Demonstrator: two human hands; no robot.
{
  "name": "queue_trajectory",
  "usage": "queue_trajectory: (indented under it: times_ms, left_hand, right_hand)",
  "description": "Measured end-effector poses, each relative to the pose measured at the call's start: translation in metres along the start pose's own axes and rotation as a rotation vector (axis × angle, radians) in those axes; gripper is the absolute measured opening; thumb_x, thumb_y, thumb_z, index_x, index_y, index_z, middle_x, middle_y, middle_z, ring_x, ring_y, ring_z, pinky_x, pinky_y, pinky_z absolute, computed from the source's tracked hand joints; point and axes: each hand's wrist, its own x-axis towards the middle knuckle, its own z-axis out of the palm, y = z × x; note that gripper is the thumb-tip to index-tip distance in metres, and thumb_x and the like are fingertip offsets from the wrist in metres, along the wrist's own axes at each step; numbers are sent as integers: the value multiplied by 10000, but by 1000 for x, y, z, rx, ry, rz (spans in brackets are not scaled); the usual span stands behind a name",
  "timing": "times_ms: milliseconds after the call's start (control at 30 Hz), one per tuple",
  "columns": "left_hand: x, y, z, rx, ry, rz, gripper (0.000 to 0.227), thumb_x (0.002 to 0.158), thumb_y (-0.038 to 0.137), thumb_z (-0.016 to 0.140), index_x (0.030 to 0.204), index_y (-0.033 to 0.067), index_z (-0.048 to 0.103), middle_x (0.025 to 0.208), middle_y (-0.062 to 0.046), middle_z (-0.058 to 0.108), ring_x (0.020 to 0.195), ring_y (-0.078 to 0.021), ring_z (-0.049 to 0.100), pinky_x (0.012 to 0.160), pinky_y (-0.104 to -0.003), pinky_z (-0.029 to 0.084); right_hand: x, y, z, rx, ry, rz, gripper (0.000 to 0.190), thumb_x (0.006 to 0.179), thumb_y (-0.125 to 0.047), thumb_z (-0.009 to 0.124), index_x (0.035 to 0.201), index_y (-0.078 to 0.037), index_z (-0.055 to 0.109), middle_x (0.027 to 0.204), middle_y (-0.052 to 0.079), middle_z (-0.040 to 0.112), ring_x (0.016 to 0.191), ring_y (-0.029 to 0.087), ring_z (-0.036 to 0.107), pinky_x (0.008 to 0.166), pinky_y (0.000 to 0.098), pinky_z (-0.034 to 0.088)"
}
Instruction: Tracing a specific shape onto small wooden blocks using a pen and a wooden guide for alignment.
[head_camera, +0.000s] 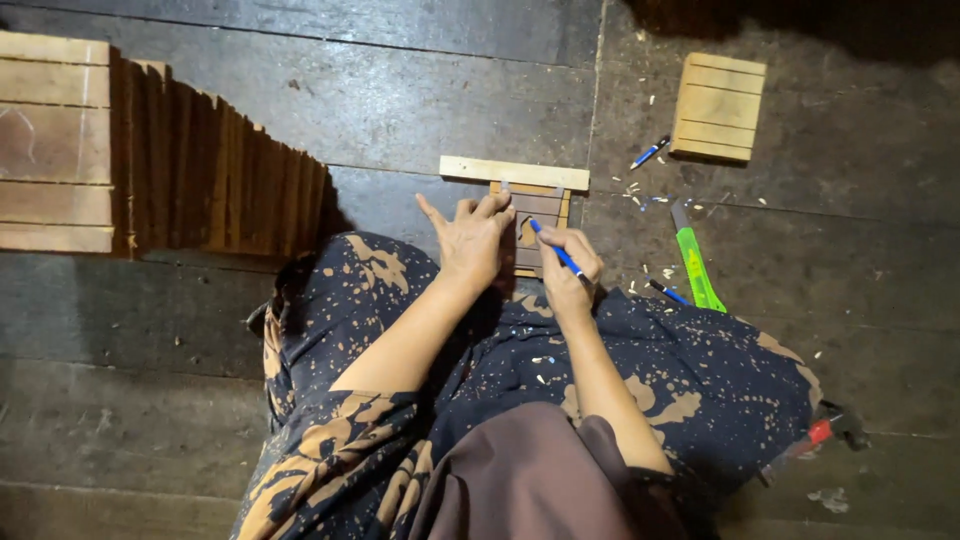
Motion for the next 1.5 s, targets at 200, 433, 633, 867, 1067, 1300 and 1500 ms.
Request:
queue_trajectory:
  times_ms: [200, 433, 633, 867, 1067, 1300, 1500]
  left_hand:
    - [-2, 4, -17, -2, -51, -8, 609, 774, 289, 857, 1341, 333, 638, 1408, 125, 555, 1280, -262, 512, 989, -930, 88]
    - [-4, 6, -23, -11, -46, -3, 608, 754, 162, 838, 1314, 313, 656, 1393, 124, 556, 1272, -258, 520, 1001, -918, 89]
    - [-6, 7, -19, 14, 6, 13, 607, 743, 150, 820, 1310, 301, 664, 1374, 115, 571, 1255, -255, 532, 998, -919, 81]
    - [-2, 5, -17, 14, -39, -17, 614, 750, 316, 861, 1324, 331, 645, 1408, 129, 546, 1280, -250, 507, 1006, -926, 64]
    - [-5, 3, -13, 14, -38, -19, 619, 764, 348, 854, 1341, 346, 631, 1407, 130, 549, 1274, -252, 513, 1010, -921, 63]
    - [-7, 5, -18, 14, 1, -7, 566, 763, 241, 854, 1294, 316, 671, 1384, 118, 576, 1245, -257, 538, 1010, -920, 57]
    - [-5, 5, -20, -9, -31, -15, 569, 772, 227, 839, 1305, 322, 666, 1399, 121, 565, 1267, -264, 532, 1020, -921, 62]
  right_hand:
    - [0, 13, 0, 4, -89, -3, 143, 824, 77, 795, 836, -65, 777, 855, 136, 770, 862, 353, 758, 726, 390, 592]
    - [-16, 12, 1, -44, -72, 60, 154, 807, 61, 806, 825, -90, 780, 810, 112, 765, 807, 322, 760, 688, 354, 582]
    - [1, 35, 3, -129, -150, 270, 145, 760, -60, 865, 816, -185, 815, 794, 50, 773, 811, 243, 758, 684, 343, 570]
    - [38, 25, -1, -228, -387, 448, 110, 720, -124, 805, 807, -190, 795, 647, 96, 684, 621, 213, 661, 571, 340, 497]
    - [33, 33, -2, -267, -386, 462, 106, 717, -164, 811, 817, -194, 791, 627, 86, 676, 585, 215, 638, 545, 349, 486]
    - [4, 9, -19, -118, -285, 236, 168, 729, 24, 830, 855, -82, 796, 804, 173, 759, 785, 326, 751, 643, 399, 574]
    - [-28, 14, -12, -38, -187, -171, 203, 894, 101, 667, 1049, -5, 744, 1045, 181, 729, 974, 368, 728, 837, 423, 584]
